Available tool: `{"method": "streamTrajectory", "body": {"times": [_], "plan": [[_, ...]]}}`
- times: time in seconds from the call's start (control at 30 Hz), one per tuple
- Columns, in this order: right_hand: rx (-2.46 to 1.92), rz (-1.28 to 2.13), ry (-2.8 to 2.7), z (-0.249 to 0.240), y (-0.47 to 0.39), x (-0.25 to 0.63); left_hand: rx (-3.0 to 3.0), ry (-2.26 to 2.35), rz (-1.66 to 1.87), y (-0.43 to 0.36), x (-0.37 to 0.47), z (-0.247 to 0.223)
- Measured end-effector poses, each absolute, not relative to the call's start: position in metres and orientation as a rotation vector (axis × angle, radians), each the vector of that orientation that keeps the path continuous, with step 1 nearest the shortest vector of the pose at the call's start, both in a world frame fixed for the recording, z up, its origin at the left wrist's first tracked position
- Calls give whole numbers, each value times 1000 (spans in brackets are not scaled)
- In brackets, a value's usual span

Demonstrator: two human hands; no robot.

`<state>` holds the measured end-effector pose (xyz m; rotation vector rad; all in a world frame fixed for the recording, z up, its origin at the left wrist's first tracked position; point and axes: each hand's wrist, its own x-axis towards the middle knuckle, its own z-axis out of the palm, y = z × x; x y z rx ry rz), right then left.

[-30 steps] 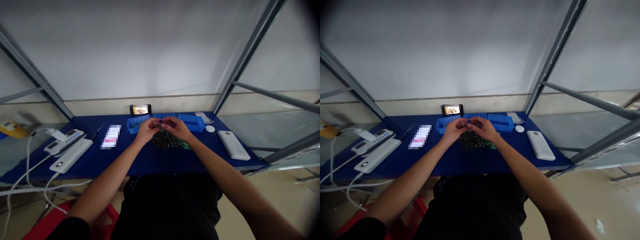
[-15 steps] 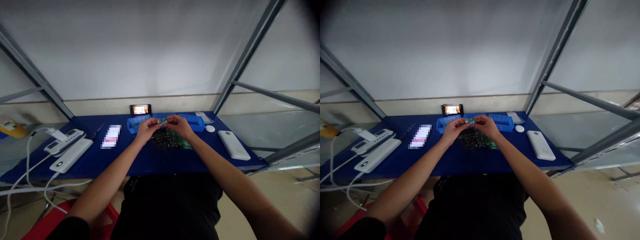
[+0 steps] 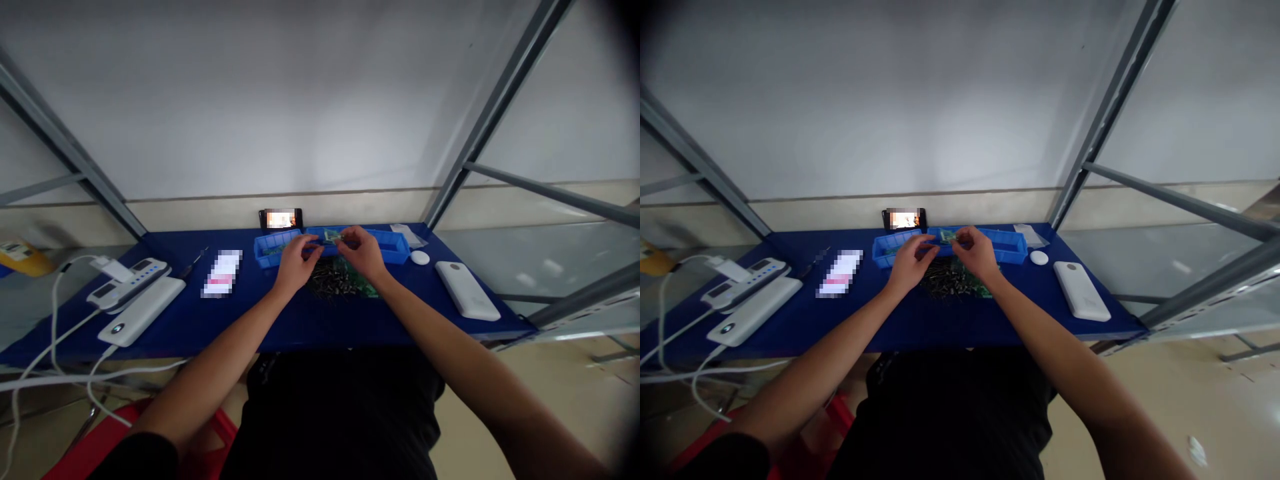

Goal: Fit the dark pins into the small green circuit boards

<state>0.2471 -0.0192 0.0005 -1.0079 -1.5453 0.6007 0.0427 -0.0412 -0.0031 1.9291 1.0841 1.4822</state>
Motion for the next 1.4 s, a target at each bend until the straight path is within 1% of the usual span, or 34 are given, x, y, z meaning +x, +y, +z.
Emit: {"method": "streamTrajectory", "body": {"times": [0.07, 0.2, 0.27, 0.47, 0.63, 0.73, 0.8, 0.9, 0.97, 1.03, 1.17, 1.27, 1.4], "plan": [[-964, 544, -1630, 0, -22, 246, 1955, 1028, 1428, -43, 44, -3], [-728, 618, -1930, 1, -27, 243, 2001, 1006, 1366, -36, 40, -8], [-698, 646, -1974, 2, -28, 242, 2002, 1035, 1386, -29, 35, -11], [-886, 615, -1752, 0, -24, 243, 1688, 1019, 1399, -20, 31, -18], [-878, 858, -1740, -6, -19, 245, 1655, 903, 1359, -24, 35, -13], [-879, 947, -1683, -6, -17, 245, 1652, 905, 1377, -24, 35, -13], [-894, 921, -1612, -5, -16, 245, 1638, 929, 1421, -24, 35, -14], [-956, 736, -1521, -3, -16, 246, 1711, 948, 1489, -30, 38, -10], [-956, 644, -1539, -2, -19, 247, 1804, 917, 1435, -37, 40, -6], [-874, 644, -1670, -1, -23, 245, 1880, 906, 1365, -42, 42, -3], [-708, 746, -1884, 2, -32, 238, 1975, 1064, 1370, -37, 39, -6], [-775, 724, -1835, 3, -32, 237, 1870, 1111, 1429, -28, 34, -12], [-927, 669, -1696, 0, -25, 242, 1695, 1013, 1437, -23, 34, -15]]}}
